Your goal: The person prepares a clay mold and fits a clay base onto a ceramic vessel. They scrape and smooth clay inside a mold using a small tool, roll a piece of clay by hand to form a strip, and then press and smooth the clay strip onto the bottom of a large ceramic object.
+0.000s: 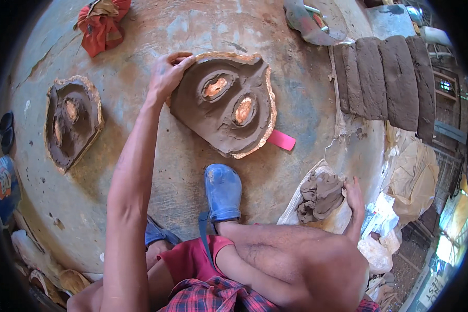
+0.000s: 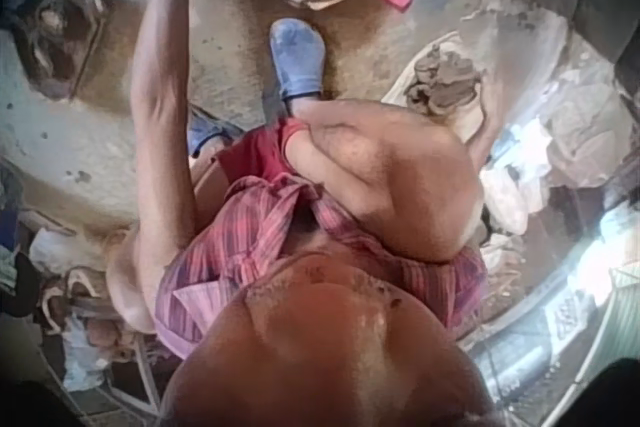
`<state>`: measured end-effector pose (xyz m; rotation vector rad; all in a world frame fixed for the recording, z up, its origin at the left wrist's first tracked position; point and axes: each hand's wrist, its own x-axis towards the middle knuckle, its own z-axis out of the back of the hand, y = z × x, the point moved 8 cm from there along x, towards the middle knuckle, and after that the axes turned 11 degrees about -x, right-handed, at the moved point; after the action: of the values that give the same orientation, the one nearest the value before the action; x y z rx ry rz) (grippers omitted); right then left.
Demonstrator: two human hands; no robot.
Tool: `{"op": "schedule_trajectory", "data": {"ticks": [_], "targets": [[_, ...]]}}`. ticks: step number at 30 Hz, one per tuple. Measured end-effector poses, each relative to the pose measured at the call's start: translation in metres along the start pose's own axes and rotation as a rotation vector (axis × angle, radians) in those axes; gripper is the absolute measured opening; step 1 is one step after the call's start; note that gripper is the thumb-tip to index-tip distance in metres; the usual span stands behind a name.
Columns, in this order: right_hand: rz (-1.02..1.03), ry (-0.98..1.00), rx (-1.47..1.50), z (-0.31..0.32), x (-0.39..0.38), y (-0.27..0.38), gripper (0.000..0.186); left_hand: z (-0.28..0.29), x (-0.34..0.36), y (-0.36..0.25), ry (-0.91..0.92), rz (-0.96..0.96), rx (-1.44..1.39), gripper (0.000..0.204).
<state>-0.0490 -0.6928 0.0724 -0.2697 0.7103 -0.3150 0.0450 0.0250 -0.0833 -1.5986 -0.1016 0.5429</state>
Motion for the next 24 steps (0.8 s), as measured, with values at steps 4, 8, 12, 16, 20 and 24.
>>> {"op": "schedule_trajectory", "data": {"ticks": [4, 8, 12, 16, 20, 24], "targets": [[-0.050, -0.204, -0.042, -0.014, 0.004, -0.036, 0.067, -0.005, 0.005, 0.003, 0.024, -0.059, -0.020, 0.045], [-0.175, -0.581, -0.014, 0.069, 0.004, 0.006, 0.055, 0.042, -0.039, 0.003, -0.313, -0.064, -0.368, 0.059], [0.226, -0.884, 0.299, 0.093, -0.023, 0.116, 0.036, 0.038, -0.120, 0.027, -0.484, 0.072, -0.275, 0.074], [0.658, -0.611, 0.159, 0.022, 0.001, 0.244, 0.052, 0.005, -0.164, 0.044, -0.454, 0.228, -0.059, 0.083], [0.723, -0.529, 0.186, -0.005, 0.008, 0.265, 0.058, -0.004, -0.164, 0.041, -0.557, 0.014, 0.097, 0.073], [0.738, -0.447, 0.147, -0.001, 0.019, 0.268, 0.051, -0.009, -0.160, 0.022, -0.534, 0.046, 0.127, 0.067]]}}
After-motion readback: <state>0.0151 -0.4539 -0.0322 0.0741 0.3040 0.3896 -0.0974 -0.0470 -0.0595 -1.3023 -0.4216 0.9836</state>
